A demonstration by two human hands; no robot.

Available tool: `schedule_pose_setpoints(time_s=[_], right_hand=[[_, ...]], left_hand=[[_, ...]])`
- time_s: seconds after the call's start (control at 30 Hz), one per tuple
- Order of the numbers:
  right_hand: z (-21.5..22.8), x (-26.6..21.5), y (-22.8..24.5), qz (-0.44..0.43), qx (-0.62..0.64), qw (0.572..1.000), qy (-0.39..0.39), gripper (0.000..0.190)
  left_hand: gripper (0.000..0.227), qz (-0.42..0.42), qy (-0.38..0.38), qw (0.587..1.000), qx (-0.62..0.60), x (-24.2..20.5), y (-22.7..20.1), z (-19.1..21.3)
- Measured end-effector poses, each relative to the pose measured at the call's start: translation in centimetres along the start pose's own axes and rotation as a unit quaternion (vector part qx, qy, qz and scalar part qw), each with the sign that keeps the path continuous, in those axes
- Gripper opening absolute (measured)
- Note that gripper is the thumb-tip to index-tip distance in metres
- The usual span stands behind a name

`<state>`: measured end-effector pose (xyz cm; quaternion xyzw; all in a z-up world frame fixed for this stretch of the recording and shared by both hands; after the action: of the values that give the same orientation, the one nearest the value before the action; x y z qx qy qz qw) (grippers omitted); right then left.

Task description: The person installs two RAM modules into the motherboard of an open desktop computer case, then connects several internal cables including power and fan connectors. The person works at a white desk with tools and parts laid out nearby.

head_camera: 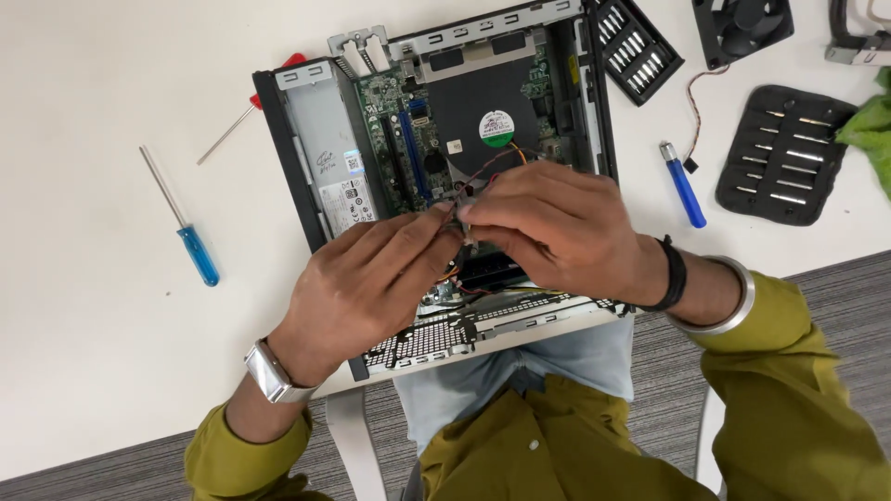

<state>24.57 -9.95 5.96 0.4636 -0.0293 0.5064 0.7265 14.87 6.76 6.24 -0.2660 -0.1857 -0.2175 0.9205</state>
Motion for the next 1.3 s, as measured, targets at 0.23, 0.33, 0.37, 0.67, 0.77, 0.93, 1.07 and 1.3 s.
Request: schedule_pose_setpoints(time_s=[0.23, 0.33, 0.37, 0.67, 0.77, 0.93, 1.07, 1.3], right_hand=[[-1.9, -0.5, 0.0, 0.025, -0.03, 0.999, 0.02, 0.041], [-2.3, -1.1, -0.6, 0.008, 0.011, 1.0, 0.02, 0.046], [-2.1, -1.4, -0.6, 0.031, -0.01, 0.999, 0.006, 0.05], [-1.7, 0.3, 2.6, 0.203, -0.277, 0.939, -0.027, 0.036], [-1.0, 0.9, 2.2, 0.165, -0.231, 0.959, -0.005, 0.02], [-1.8, 0.6, 0.8, 0.112, -0.128, 0.984, 0.048, 0.013], [-2.1, 0.5, 0.0, 0.09, -0.09, 0.99, 0.064, 0.013], [-4.4, 0.7, -2.2, 0.109, -0.055, 0.982, 0.141, 0.015]], left_hand=[[0.04, 0.051, -0.026, 0.994, -0.09, -0.5, -0.4, -1.2], [0.046, 0.093, -0.063, 0.979, -0.171, -1.1, -0.6, -1.8], [0.05, 0.153, -0.089, 0.964, -0.198, -1.2, -0.2, -1.7], [0.058, 0.285, -0.144, 0.925, -0.208, -1.7, 0.0, -1.7], [0.051, 0.273, -0.18, 0.931, -0.162, -2.1, 0.0, -1.8], [0.045, 0.255, -0.203, 0.939, -0.108, -2.9, -0.4, -1.9], [0.047, 0.237, -0.195, 0.943, -0.131, -2.9, -0.4, -1.5], [0.037, 0.309, -0.081, 0.947, -0.037, -4.4, -0.8, 0.5]])
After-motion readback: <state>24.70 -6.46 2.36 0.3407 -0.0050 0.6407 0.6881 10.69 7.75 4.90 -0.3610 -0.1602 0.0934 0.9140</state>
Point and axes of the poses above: each hand's wrist, its own x-axis towards the middle knuckle, its own z-axis out of the back of the hand, y = z × x, the point moved 5 cm from there along x, towards the middle knuckle, and after that the axes turned 8 degrees about -y, right-handed, at the moved point
